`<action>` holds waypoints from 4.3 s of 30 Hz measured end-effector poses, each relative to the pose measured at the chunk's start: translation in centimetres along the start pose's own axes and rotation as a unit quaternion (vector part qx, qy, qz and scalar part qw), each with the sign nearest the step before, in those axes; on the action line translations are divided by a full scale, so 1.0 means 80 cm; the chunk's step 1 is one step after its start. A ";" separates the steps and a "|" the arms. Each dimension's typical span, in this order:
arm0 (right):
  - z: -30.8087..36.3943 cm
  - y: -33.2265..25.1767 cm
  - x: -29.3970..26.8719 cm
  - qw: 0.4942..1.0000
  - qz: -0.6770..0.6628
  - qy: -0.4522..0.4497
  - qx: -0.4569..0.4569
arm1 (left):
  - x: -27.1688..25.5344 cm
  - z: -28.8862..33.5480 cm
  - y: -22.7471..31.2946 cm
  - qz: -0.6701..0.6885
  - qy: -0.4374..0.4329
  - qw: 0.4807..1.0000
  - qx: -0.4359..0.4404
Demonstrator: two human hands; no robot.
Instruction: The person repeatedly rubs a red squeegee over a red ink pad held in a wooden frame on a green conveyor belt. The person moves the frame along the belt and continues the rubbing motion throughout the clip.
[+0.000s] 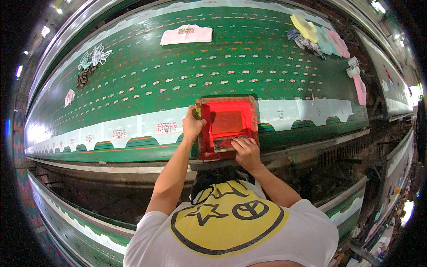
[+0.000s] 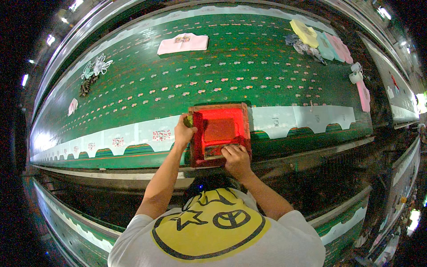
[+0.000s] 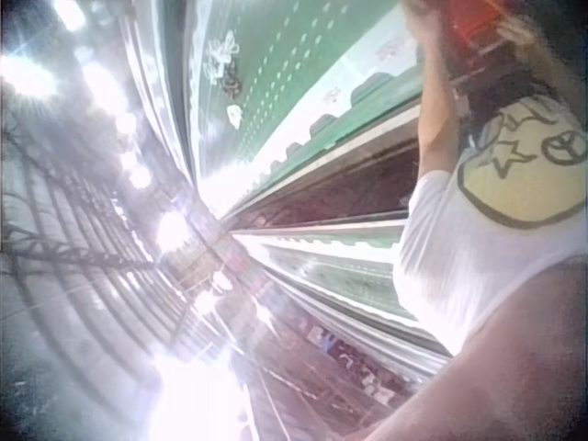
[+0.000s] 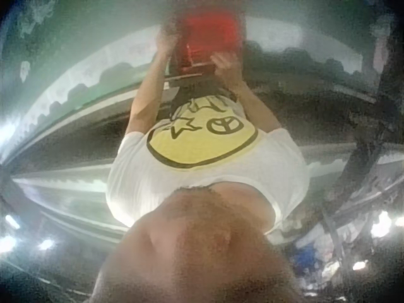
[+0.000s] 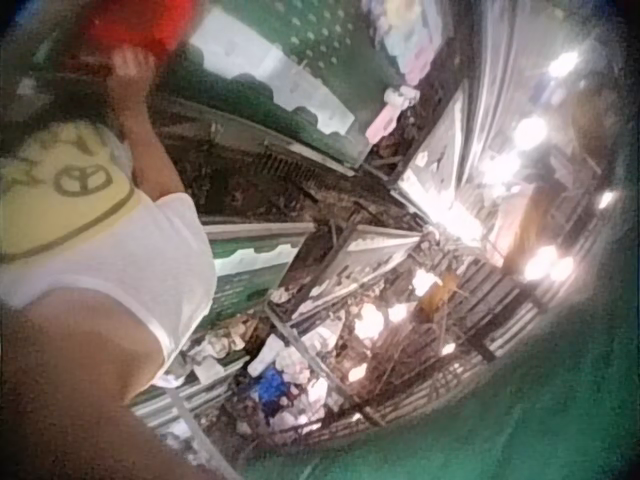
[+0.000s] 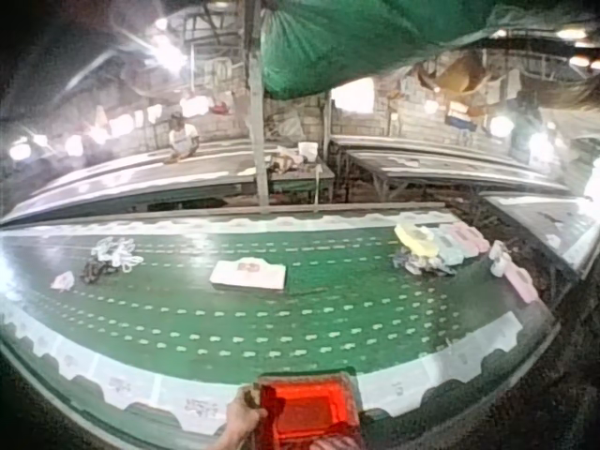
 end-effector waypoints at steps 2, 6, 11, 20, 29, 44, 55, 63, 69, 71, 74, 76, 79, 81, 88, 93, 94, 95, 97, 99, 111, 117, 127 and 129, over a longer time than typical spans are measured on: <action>-0.011 0.007 0.009 1.000 0.020 0.009 -0.017 | -0.004 -0.004 0.008 -0.019 0.003 1.000 0.006; -0.050 0.033 0.029 0.997 0.052 0.053 -0.030 | 0.000 -0.007 0.013 -0.025 -0.014 1.000 -0.003; -0.133 0.061 0.033 0.999 0.019 -0.035 0.017 | -0.002 -0.009 0.008 -0.007 -0.011 1.000 0.012; -0.138 0.054 0.034 0.997 0.029 -0.047 0.045 | -0.001 -0.007 0.010 0.013 -0.010 0.999 0.030; -0.022 0.013 0.007 1.000 0.016 0.006 0.007 | 0.004 -0.004 0.009 0.076 0.005 0.996 0.035; 0.014 0.186 -0.123 0.999 0.028 -0.019 0.042 | 0.180 0.019 0.139 0.178 0.006 0.982 0.069; 0.063 0.289 -0.159 0.999 0.012 -0.017 0.045 | 0.289 0.038 0.179 0.151 0.009 0.987 0.050; 0.076 0.291 -0.156 0.999 0.011 -0.003 0.040 | 0.290 0.033 0.172 0.090 0.004 0.996 0.013; 0.068 0.288 -0.174 0.999 -0.002 0.007 0.041 | 0.286 0.038 0.185 0.047 0.000 0.999 0.000; 0.074 0.284 -0.176 0.999 -0.004 -0.016 0.035 | 0.284 0.037 0.180 0.037 0.000 0.999 0.002; 0.089 0.279 -0.172 1.000 0.009 -0.008 0.011 | 0.286 0.037 0.176 0.057 0.003 0.998 0.001; 0.092 0.281 -0.165 0.999 0.032 0.009 -0.006 | 0.288 0.038 0.181 0.049 -0.004 0.999 0.003; 0.064 0.295 -0.149 0.999 0.025 0.042 -0.010 | 0.290 0.034 0.176 0.047 -0.008 0.999 0.011; 0.033 0.307 -0.140 0.999 0.034 0.038 -0.019 | 0.291 0.031 0.169 0.047 -0.011 0.999 0.014; -0.063 0.345 -0.137 0.999 0.009 -0.041 0.026 | 0.291 0.033 0.170 0.041 -0.022 0.999 0.020; -0.082 0.358 -0.135 0.998 -0.002 -0.054 0.039 | 0.291 0.033 0.177 0.055 -0.036 0.998 0.022; -0.073 0.352 -0.129 0.995 0.039 -0.081 0.041 | 0.290 0.032 0.172 0.052 -0.031 0.998 0.026; -0.058 0.343 -0.130 0.996 0.035 -0.075 0.040 | 0.289 0.032 0.168 0.049 -0.027 0.998 0.029; -0.015 0.327 -0.135 0.996 0.030 -0.068 0.043 | 0.290 0.035 0.166 0.046 -0.021 0.998 0.033; 0.037 0.316 -0.134 0.995 0.057 -0.065 0.045 | 0.291 0.038 0.174 0.046 -0.019 0.998 0.037; 0.063 0.306 -0.167 0.999 0.024 -0.016 0.016 | 0.298 0.041 0.187 0.191 0.003 0.981 0.037; 0.074 0.359 -0.230 1.000 0.014 -0.020 0.020 | 0.350 0.057 0.252 0.205 0.028 0.977 0.043; 0.131 0.518 -0.315 0.999 0.041 -0.004 0.036 | 0.530 0.087 0.342 0.236 0.004 0.971 0.019; 0.139 0.540 -0.319 0.998 0.042 -0.017 0.042 | 0.553 0.086 0.346 0.244 0.011 0.969 0.033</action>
Point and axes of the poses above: each hand's wrist, its own z-axis away from the middle knuckle, its own x-axis out of the palm, y = z × x, the point moved 6 cm from there along -z, towards the middle knuckle, and after that the axes turned 4 degrees about x, right-handed, at the moved point
